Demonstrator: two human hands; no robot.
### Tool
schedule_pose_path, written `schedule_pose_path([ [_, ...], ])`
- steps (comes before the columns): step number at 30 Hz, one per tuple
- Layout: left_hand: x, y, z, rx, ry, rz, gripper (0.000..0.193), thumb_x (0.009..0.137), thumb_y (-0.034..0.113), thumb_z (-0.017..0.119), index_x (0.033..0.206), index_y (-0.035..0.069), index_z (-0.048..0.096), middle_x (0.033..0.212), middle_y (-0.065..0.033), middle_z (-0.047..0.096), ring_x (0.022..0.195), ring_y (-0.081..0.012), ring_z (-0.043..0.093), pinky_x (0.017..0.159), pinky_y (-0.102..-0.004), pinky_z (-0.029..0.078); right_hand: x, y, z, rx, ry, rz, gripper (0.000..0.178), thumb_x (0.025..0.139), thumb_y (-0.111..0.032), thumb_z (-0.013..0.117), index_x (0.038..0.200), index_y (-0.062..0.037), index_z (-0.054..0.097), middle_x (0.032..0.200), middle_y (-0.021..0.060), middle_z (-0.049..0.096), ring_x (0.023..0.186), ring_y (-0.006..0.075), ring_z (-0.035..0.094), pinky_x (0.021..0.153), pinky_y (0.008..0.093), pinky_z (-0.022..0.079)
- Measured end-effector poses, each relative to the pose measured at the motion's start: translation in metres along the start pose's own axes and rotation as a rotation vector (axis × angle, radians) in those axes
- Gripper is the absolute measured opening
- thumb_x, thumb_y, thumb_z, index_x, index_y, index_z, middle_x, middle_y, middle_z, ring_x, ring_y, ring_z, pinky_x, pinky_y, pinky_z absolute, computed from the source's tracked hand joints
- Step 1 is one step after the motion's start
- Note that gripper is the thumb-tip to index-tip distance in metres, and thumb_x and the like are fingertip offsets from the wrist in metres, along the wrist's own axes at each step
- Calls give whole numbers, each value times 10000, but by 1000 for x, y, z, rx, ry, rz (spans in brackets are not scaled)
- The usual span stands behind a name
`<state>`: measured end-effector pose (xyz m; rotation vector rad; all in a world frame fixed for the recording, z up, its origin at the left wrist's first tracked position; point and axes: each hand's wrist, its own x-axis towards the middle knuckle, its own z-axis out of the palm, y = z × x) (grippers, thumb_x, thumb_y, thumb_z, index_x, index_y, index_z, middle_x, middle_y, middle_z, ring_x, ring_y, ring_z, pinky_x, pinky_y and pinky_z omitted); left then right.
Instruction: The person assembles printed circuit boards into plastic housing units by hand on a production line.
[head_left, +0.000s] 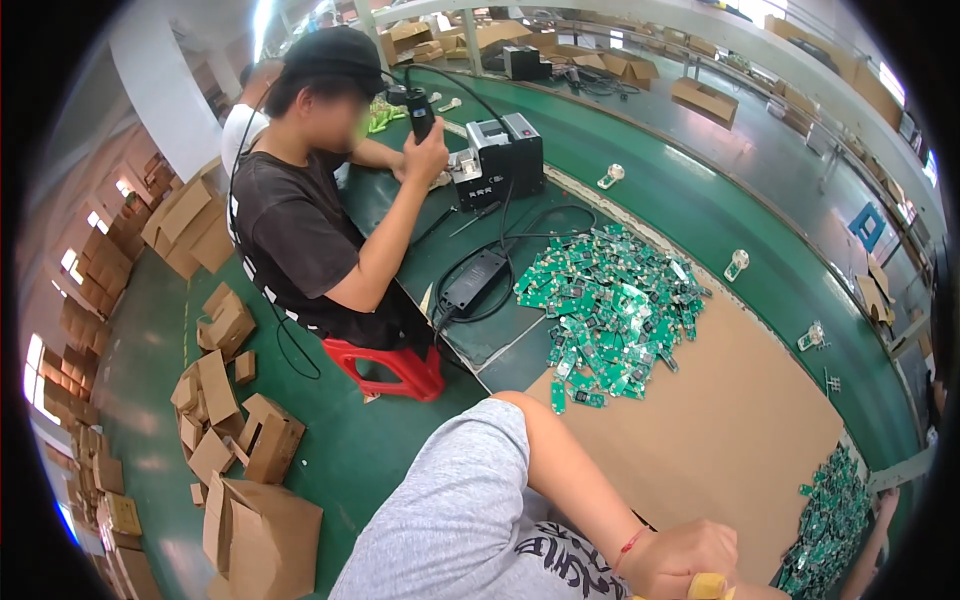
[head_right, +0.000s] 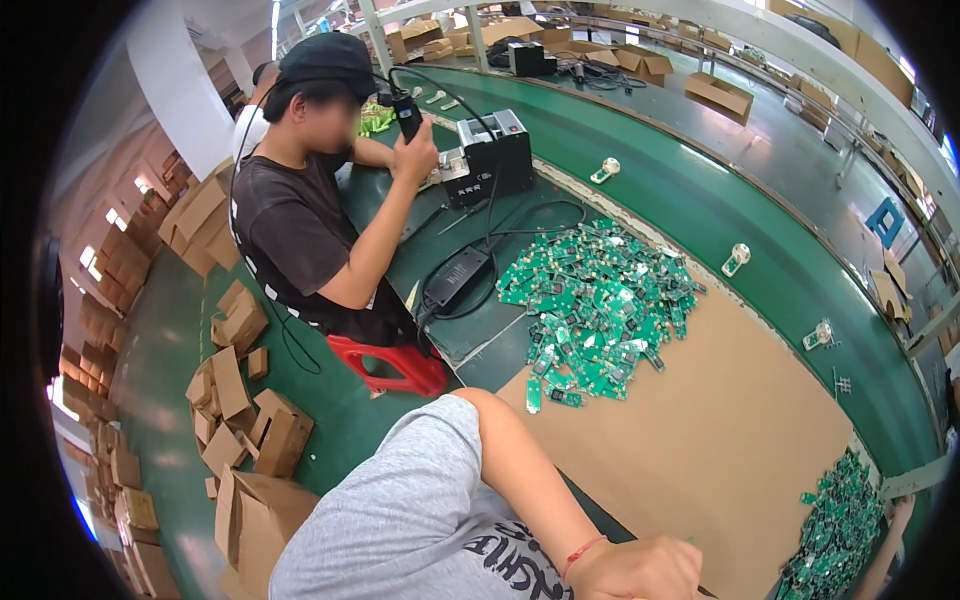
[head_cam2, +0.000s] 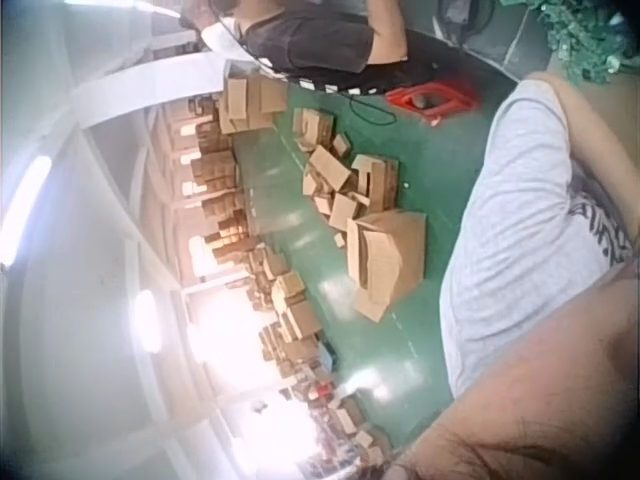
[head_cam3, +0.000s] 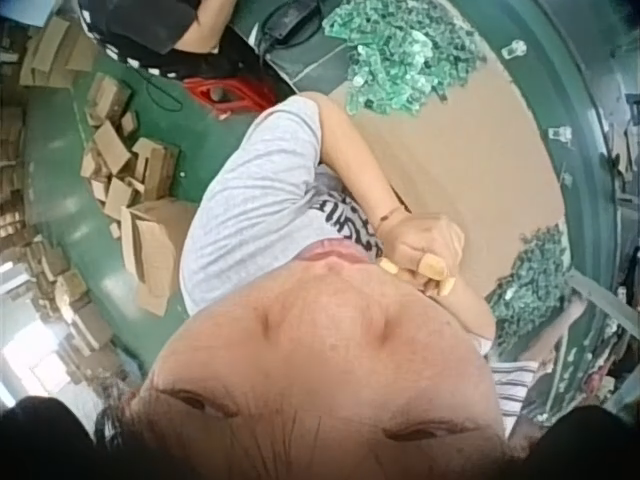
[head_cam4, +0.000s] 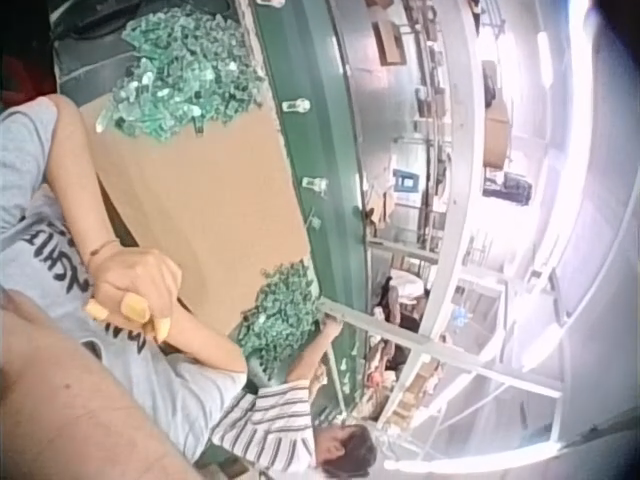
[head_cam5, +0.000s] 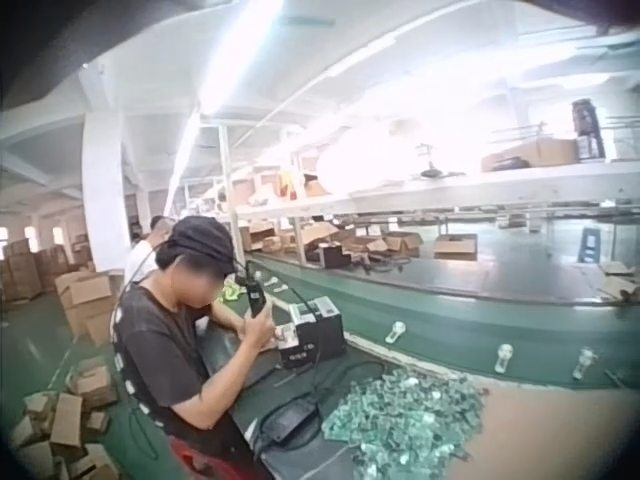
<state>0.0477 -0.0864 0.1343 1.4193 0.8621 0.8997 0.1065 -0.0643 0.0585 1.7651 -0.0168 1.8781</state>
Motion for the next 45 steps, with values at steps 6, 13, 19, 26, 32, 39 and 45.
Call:
schedule_pose_path([
  [6, 15, -42, 26, 19, 370, 1129, 356, 874, 326, 455, 712, 60, 628, 731, -58, 633, 612, -242, 589, 545, -332, 406, -8, 19, -31, 197, -150, -322, 140, 779, -30, 473, 824, 44, 583, 870, 162, 633, 791, 248, 611, 771, 346, 457],
  [13, 15, -44, 3, 215, 339, 1063, 374, 908, 278, 341, 759, 24, 571, 763, -48, 595, 740, -242, 582, 673, -382, 452, -1, -19, -48, -882, -359, 380, 155, 805, -114, 479, 796, -15, 597, 773, 121, 618, 759, 257, 596, 900, 356, 364],
  [19, 26, -84, -55, 326, 559, 602, 290, 785, 136, 408, 956, -9, 593, 888, -120, 605, 878, -312, 569, 791, -401, 439, 8, -103, -32, -2037, -191, 1083, 182, 827, -185, 484, 773, -65, 609, 689, 86, 606, 732, 265, 583, 1010, 365, 285],
  [26, 47, -159, -106, 79, 868, 214, 301, 811, -58, 421, 1090, 22, 503, 1037, -93, 563, 987, -156, 532, 868, -285, 395, 8, -200, -57, -2218, 786, 1168, 231, 883, -200, 440, 800, -66, 609, 645, 51, 604, 575, 165, 585, 532, 308, 454],
  [32, 30, -171, -111, 99, 786, 70, 291, 778, -130, 312, 813, 2, 568, 706, -40, 589, 677, -108, 567, 656, -222, 448, -14, -216, -72, -2019, 1066, 1136, 257, 904, -188, 413, 819, -36, 602, 637, 50, 602, 584, 135, 583, 565, 276, 472],
  [39, 33, -166, -107, -83, 689, -55, 293, 721, -155, 297, 650, 30, 514, 544, 2, 472, 461, -49, 416, 425, -181, 324, -10, -218, -70, -2041, 914, 1297, 234, 896, -169, 432, 807, -23, 593, 645, 49, 599, 610, 118, 584, 592, 259, 478],
  [45, 31, -171, -121, -439, 508, 50, 291, 741, -144, 308, 601, 53, 470, 514, 9, 433, 432, -49, 374, 405, -177, 276, -11, -219, -71, -2029, 965, 1262, 227, 894, -160, 435, 803, -23, 592, 639, 46, 598, 605, 120, 580, 585, 259, 468],
])
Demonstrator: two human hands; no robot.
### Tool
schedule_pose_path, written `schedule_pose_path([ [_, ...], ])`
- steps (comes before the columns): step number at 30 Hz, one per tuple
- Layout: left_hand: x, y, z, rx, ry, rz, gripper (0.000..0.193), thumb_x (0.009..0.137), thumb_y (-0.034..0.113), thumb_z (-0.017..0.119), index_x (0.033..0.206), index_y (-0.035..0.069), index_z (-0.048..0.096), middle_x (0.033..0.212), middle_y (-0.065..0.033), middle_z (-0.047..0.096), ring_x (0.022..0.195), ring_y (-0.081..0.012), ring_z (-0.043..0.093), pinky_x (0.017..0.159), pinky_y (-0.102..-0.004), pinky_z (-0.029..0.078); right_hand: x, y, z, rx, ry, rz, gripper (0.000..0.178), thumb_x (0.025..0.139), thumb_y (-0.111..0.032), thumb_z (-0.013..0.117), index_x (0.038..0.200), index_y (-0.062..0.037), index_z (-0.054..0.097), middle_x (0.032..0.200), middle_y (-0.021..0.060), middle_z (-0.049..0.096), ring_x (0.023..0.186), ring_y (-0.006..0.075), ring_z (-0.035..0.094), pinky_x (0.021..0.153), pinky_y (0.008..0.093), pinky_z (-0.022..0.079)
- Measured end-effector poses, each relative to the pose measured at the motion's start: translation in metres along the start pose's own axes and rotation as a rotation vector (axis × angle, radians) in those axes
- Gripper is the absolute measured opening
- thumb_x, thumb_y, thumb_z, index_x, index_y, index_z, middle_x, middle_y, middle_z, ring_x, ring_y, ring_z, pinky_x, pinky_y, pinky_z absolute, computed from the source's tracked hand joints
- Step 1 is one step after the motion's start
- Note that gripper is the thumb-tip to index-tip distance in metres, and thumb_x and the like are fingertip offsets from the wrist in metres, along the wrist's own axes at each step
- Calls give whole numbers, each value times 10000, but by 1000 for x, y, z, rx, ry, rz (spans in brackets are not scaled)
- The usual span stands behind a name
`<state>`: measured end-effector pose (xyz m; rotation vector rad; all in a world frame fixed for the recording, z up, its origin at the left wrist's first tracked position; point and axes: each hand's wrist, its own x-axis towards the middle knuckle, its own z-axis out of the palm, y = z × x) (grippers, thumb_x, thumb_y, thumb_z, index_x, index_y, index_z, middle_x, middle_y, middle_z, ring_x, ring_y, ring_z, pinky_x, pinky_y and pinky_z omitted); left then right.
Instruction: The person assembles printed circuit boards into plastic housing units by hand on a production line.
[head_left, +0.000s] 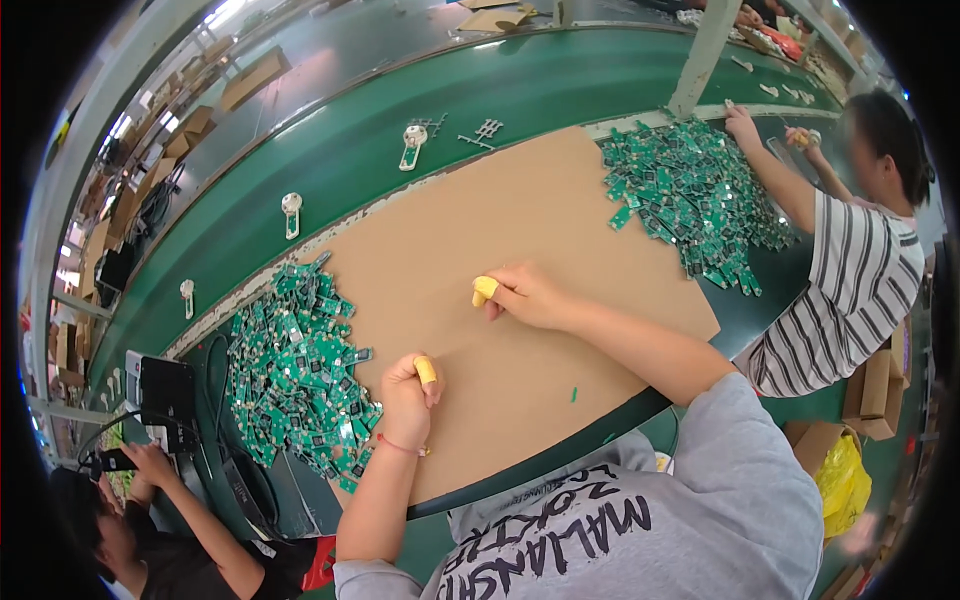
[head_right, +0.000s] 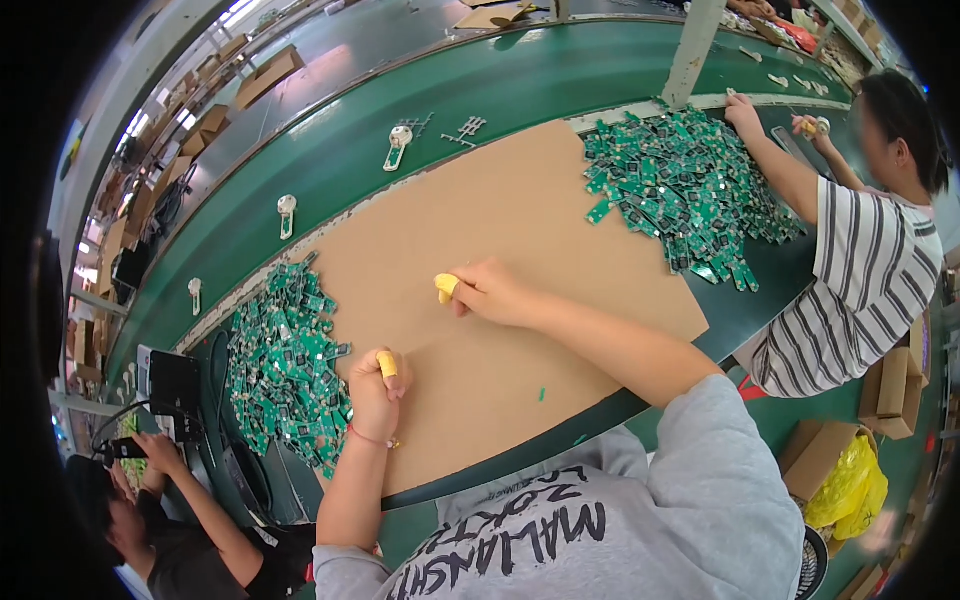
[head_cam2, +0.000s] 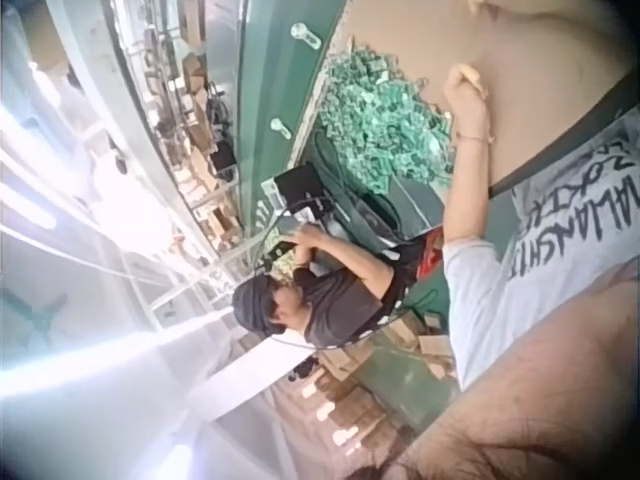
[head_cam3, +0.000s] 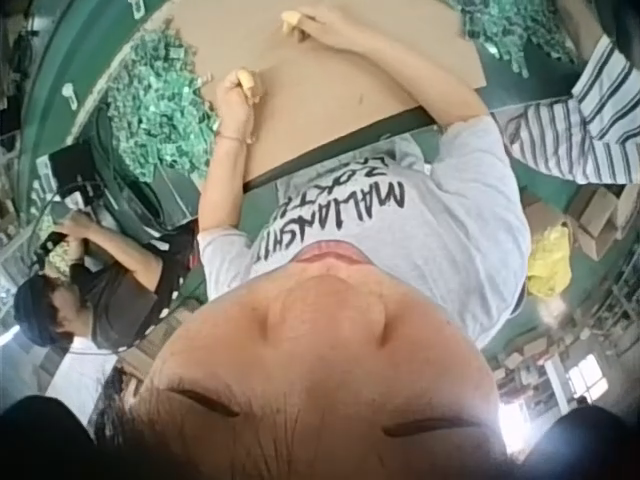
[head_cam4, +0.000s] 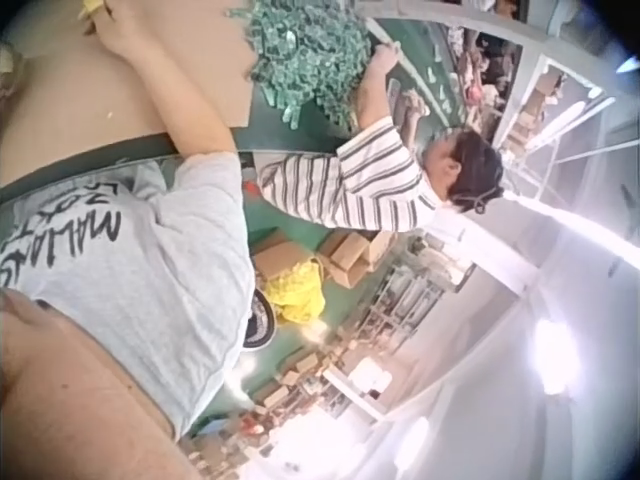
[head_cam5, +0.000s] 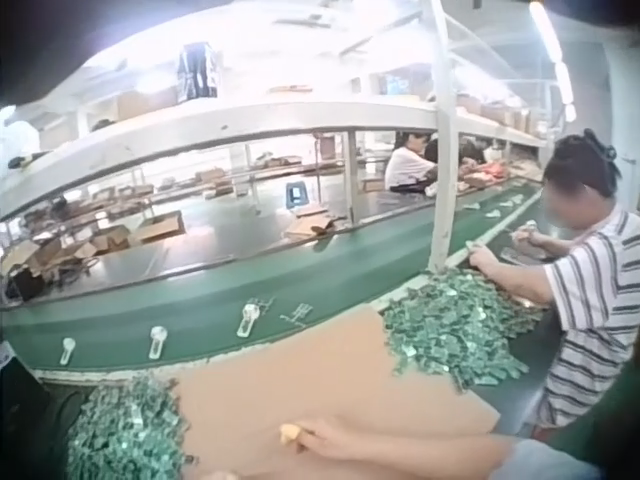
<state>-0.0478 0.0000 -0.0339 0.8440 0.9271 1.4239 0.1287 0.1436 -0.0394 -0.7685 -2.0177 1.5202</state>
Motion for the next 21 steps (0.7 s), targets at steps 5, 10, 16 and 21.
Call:
schedule_pose_path([
  [5, -1, -1, 2, 136, 128, 19, 223, 741, -104, 369, 645, 50, 499, 534, -16, 462, 475, -91, 417, 451, -198, 319, 0, -2, 0, -43, -13, -7, 226, 914, -162, 441, 845, -9, 592, 689, 47, 593, 622, 113, 576, 594, 242, 471],
  [10, -10, 26, 33, 719, -320, 233, 86, 772, 62, 506, 807, 43, 582, 645, -65, 552, 625, -170, 558, 571, -261, 436, -7, -16, 6, -210, 32, -316, 209, 912, -175, 441, 879, -39, 597, 816, 45, 623, 792, 173, 587, 698, 293, 476],
  [16, -53, 50, 79, 1016, -1032, 513, 281, 760, 325, 634, 631, 88, 558, 535, -28, 495, 486, -179, 507, 455, -302, 402, -61, -100, 52, 300, -408, -578, 205, 905, -205, 457, 959, -49, 578, 990, 92, 611, 1008, 284, 545, 873, 427, 411],
  [21, -54, 61, 106, 964, -1339, 771, 341, 814, 307, 577, 558, 94, 504, 471, -57, 442, 469, -168, 521, 435, -274, 399, -95, -113, 101, 628, -517, -499, 241, 893, -153, 392, 786, -18, 560, 797, 96, 605, 679, 272, 566, 694, 384, 491],
])
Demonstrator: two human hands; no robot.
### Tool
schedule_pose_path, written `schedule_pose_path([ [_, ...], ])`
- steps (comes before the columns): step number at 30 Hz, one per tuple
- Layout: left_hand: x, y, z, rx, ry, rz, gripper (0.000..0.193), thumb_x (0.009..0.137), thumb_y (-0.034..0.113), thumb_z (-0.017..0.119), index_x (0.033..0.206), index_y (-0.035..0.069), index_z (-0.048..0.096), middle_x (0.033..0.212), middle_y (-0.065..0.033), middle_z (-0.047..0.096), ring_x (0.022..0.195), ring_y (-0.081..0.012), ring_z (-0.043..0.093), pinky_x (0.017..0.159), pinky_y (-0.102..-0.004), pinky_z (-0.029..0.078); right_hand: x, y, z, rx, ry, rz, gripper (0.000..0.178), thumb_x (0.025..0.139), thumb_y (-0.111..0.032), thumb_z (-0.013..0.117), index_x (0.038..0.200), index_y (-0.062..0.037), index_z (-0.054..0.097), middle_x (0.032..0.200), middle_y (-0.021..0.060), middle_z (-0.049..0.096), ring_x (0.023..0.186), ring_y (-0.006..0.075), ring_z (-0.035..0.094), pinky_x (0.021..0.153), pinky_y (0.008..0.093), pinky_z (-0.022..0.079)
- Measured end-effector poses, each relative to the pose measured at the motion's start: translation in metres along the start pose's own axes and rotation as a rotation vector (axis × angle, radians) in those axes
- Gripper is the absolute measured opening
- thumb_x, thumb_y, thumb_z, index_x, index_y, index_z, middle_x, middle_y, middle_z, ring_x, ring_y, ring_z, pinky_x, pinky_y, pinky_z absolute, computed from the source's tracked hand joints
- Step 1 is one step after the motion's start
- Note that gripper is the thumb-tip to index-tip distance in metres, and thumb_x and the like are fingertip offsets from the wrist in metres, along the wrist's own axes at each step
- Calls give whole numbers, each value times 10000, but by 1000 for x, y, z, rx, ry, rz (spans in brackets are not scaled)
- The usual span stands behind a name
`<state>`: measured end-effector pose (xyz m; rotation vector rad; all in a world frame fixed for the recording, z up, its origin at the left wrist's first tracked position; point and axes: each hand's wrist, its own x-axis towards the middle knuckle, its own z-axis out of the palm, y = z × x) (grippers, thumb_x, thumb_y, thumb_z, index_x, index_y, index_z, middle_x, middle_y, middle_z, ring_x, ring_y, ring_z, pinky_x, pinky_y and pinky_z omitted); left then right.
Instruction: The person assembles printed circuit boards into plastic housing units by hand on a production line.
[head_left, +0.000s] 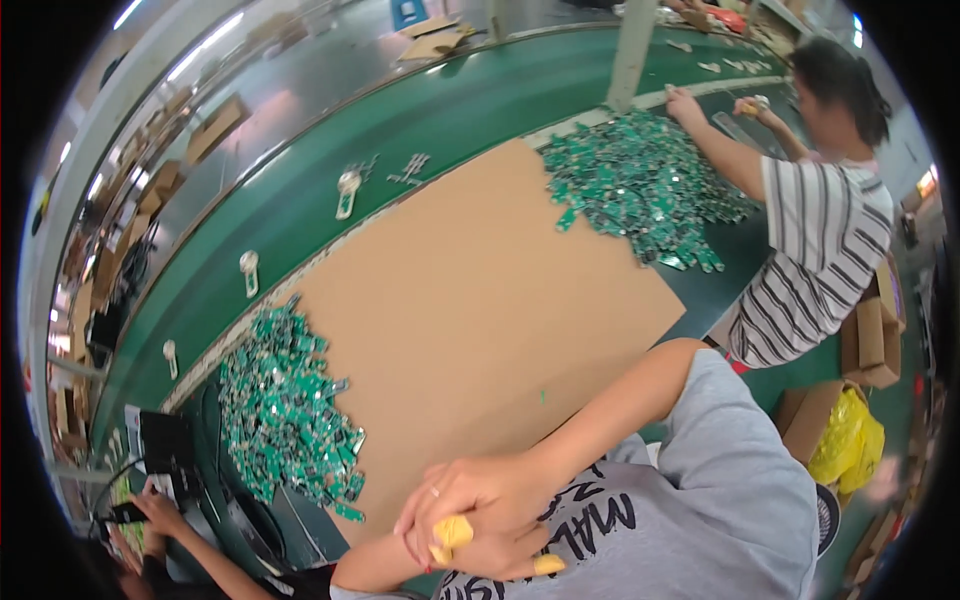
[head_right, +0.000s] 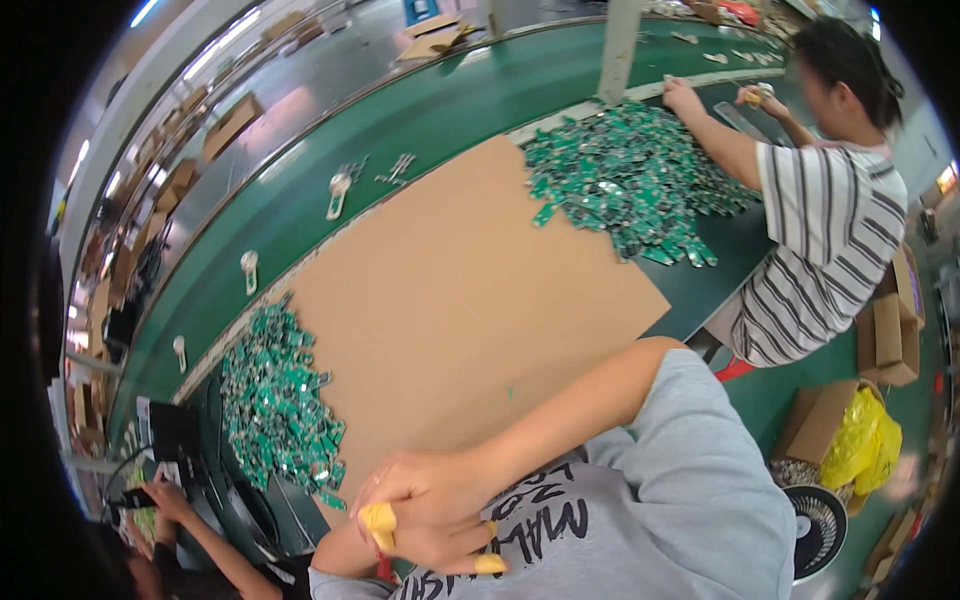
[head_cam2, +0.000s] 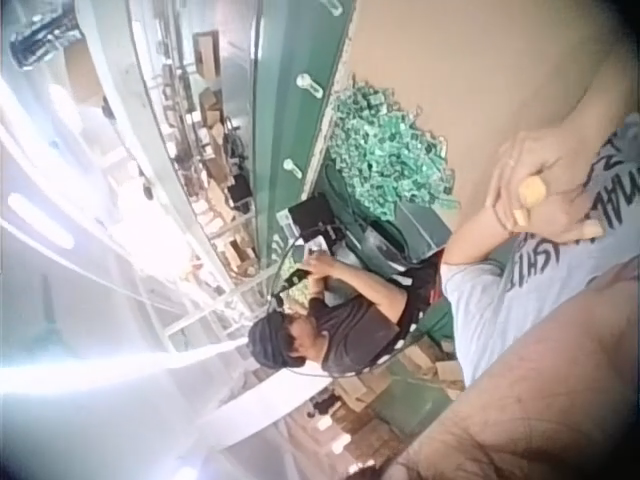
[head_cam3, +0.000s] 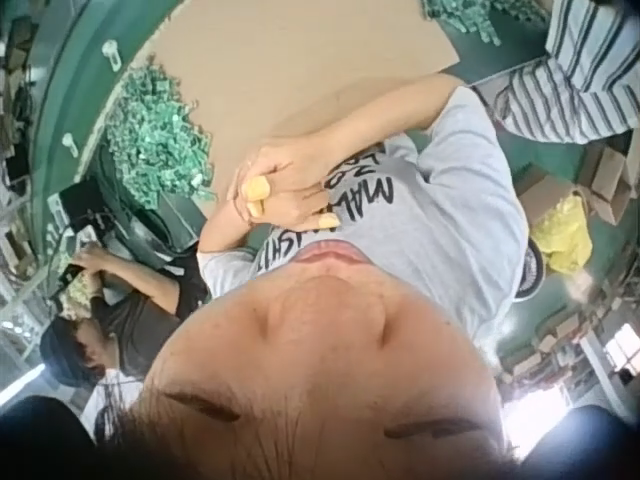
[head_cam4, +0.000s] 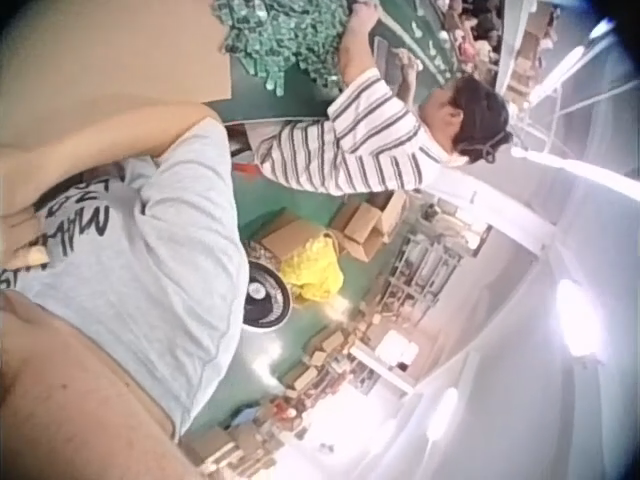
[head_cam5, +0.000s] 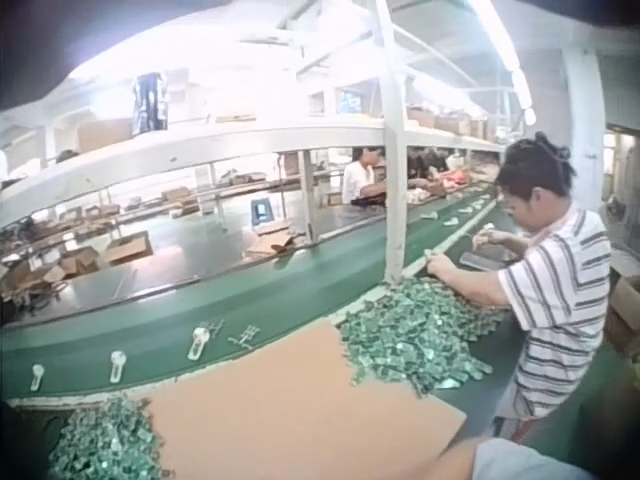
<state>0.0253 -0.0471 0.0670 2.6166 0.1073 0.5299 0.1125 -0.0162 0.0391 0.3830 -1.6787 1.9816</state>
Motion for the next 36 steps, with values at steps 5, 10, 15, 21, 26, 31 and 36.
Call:
schedule_pose_path([
  [5, -26, 8, 11, -2, 50, 75, 314, 808, 299, 579, 579, 93, 520, 491, -56, 461, 479, -171, 527, 452, -277, 406, 0, -14, 20, -22, 133, -110, 184, 841, -100, 411, 699, -18, 493, 647, 104, 508, 552, 304, 481, 602, 399, 467],
  [10, -90, 25, 20, -5, 122, 102, 287, 802, 290, 581, 600, 92, 535, 512, -56, 479, 489, -174, 532, 468, -279, 413, 14, -26, 27, -47, 286, -437, 457, 864, -443, 462, 653, -53, 569, 604, 29, 597, 539, 204, 573, 488, 294, 392],
  [15, -185, 38, 11, -20, 216, 98, 261, 797, 281, 583, 621, 92, 551, 532, -56, 497, 499, -177, 538, 485, -282, 421, 10, -39, 20, -207, 185, -432, 422, 853, -438, 473, 798, -37, 595, 721, 20, 641, 619, 215, 600, 616, 305, 394],
  [21, -321, 62, -8, -25, 343, 53, 231, 790, 271, 586, 646, 91, 570, 556, -56, 519, 512, -180, 545, 505, -285, 430, 20, -47, 12, -182, 135, -430, 452, 835, -489, 473, 866, -55, 597, 751, 13, 643, 654, 198, 598, 653, 295, 381],
  [26, -268, 63, 4, 34, 469, -51, 209, 784, 262, 588, 667, 90, 585, 576, -55, 538, 522, -183, 550, 521, -287, 437, 26, -31, -6, -354, 179, -265, 112, 695, -55, 553, 806, -43, 543, 551, 46, 509, 478, 177, 456, 488, 300, 379],
  [31, -22, -21, 20, 282, 602, -319, 168, 777, 239, 591, 709, 86, 612, 593, -53, 562, 528, -180, 560, 529, -289, 446, 17, -2, -36, -69, 342, 155, 175, 878, -156, 426, 886, -34, 551, 646, 76, 535, 602, 157, 524, 571, 281, 452],
  [36, -47, -66, 19, -495, 561, -771, 226, 903, 202, 467, 869, 47, 628, 610, -29, 599, 493, -117, 549, 520, -243, 458, 12, 29, -106, -199, 616, 523, 306, 950, -261, 352, 940, -24, 545, 593, -8, 444, 545, 59, 403, 502, 202, 359],
])
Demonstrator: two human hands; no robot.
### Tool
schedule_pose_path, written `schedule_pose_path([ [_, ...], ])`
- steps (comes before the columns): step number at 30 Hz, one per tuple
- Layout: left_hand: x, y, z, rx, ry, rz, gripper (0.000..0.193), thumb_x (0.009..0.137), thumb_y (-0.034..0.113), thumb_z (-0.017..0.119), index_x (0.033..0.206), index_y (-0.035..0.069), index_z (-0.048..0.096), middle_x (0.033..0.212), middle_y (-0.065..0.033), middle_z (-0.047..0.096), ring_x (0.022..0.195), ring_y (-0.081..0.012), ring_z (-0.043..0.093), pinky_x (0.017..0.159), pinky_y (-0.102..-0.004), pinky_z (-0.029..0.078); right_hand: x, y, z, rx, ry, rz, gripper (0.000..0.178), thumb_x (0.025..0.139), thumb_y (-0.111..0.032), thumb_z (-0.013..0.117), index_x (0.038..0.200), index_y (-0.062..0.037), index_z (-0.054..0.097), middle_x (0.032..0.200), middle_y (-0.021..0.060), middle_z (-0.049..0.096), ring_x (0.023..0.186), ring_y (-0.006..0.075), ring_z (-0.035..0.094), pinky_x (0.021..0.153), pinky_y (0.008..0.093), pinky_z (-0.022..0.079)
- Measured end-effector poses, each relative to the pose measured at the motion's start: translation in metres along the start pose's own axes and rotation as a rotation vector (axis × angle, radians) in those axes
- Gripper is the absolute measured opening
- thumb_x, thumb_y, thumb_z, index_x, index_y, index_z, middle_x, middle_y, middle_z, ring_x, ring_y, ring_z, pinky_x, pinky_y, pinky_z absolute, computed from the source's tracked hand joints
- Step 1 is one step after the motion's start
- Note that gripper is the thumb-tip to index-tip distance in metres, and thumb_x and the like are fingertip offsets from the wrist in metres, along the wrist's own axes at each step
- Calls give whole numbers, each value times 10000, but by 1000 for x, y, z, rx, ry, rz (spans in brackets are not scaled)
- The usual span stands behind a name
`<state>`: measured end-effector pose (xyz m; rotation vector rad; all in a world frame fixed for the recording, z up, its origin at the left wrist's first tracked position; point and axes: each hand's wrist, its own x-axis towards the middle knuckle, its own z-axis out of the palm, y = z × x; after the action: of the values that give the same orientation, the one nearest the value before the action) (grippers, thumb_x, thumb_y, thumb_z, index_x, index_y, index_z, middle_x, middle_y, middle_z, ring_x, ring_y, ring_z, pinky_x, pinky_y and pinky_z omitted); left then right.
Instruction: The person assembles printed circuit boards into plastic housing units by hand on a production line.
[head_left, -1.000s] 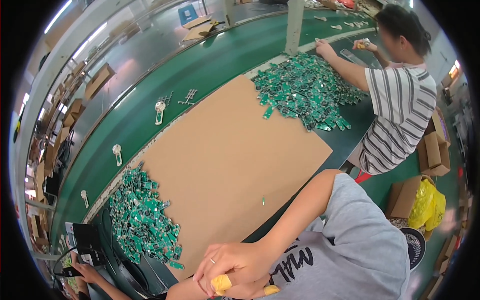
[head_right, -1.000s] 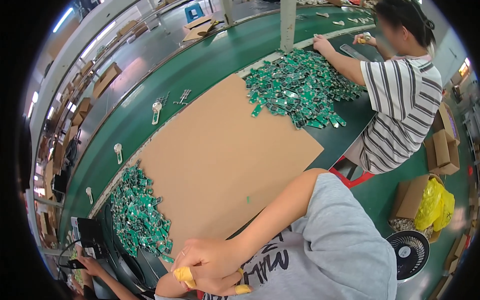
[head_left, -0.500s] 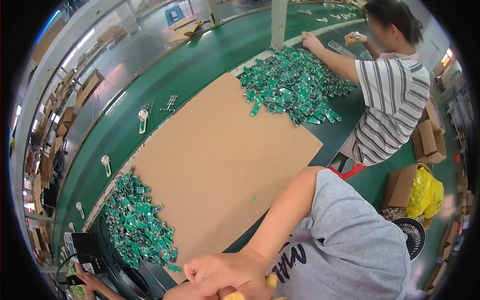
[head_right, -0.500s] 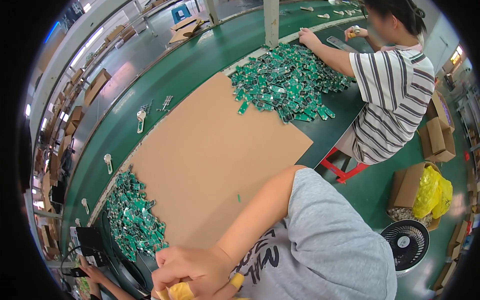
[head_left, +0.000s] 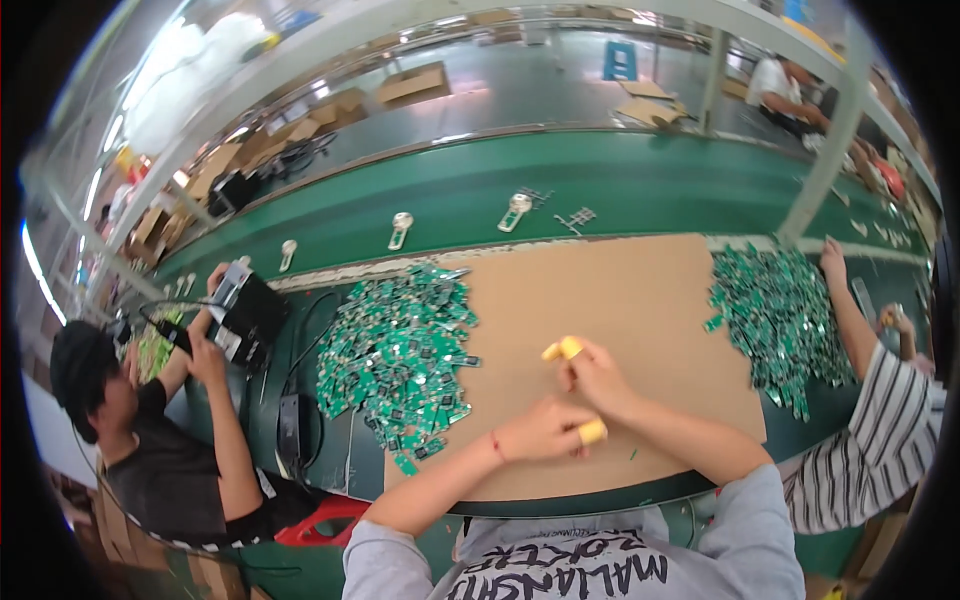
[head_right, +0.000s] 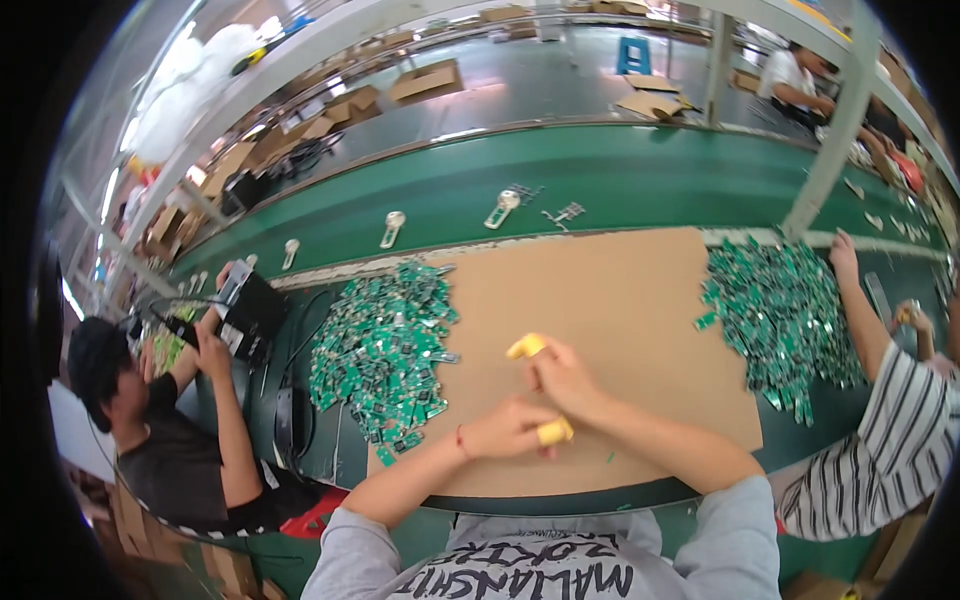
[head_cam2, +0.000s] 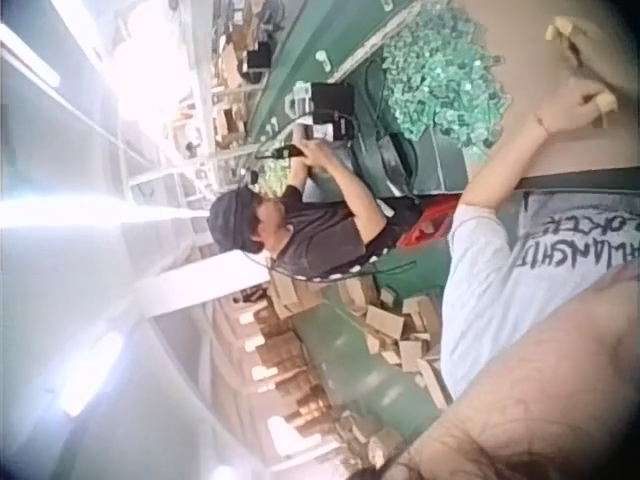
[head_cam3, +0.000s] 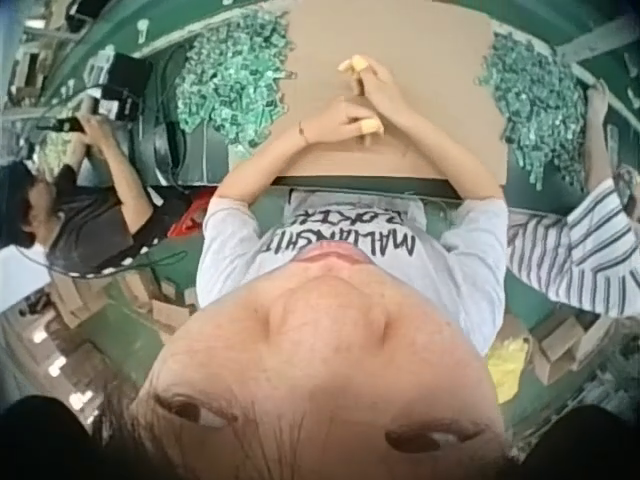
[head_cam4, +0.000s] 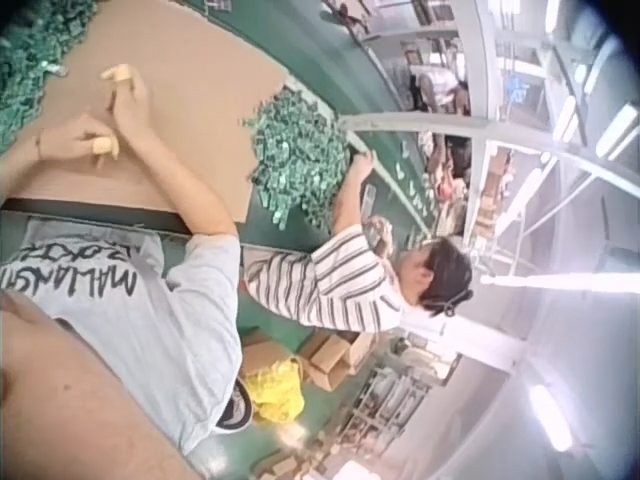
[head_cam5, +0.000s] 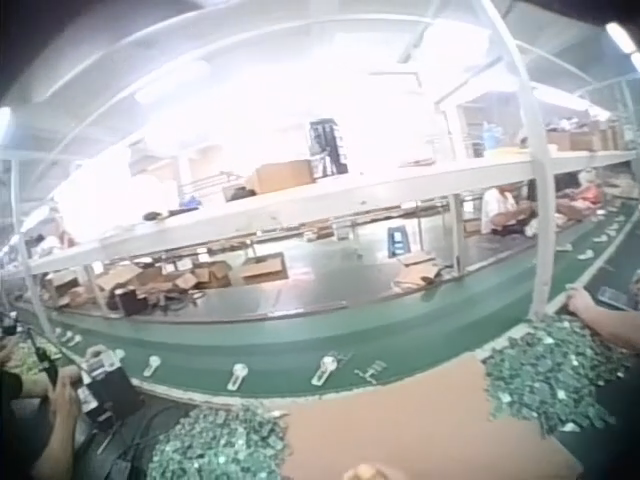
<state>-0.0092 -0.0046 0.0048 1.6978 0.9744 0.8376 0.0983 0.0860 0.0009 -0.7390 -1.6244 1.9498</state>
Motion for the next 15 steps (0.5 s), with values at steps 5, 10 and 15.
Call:
schedule_pose_path([
  [5, 6, -28, -17, -539, 84, -315, 294, 938, 248, 396, 967, 30, 592, 680, -51, 603, 554, -87, 554, 521, -193, 433, 21, 29, -31, -79, 111, -40, 248, 929, -212, 377, 937, -35, 550, 588, -11, 468, 510, 53, 405, 463, 202, 338],
  [10, 19, -33, -10, -489, 99, -305, 300, 941, 256, 389, 997, 35, 584, 710, -35, 594, 596, -73, 549, 543, -189, 425, 20, 25, -37, -373, 19, -11, 210, 900, -193, 428, 965, -45, 562, 603, 31, 536, 499, 86, 492, 445, 247, 393],
  [15, 10, -32, -20, -425, 132, -289, 291, 939, 236, 389, 994, 30, 586, 735, -38, 598, 651, -85, 568, 593, -196, 441, 29, 11, -30, -331, -82, 65, 210, 895, -183, 419, 974, -52, 564, 615, 46, 556, 504, 114, 526, 454, 267, 415],
])
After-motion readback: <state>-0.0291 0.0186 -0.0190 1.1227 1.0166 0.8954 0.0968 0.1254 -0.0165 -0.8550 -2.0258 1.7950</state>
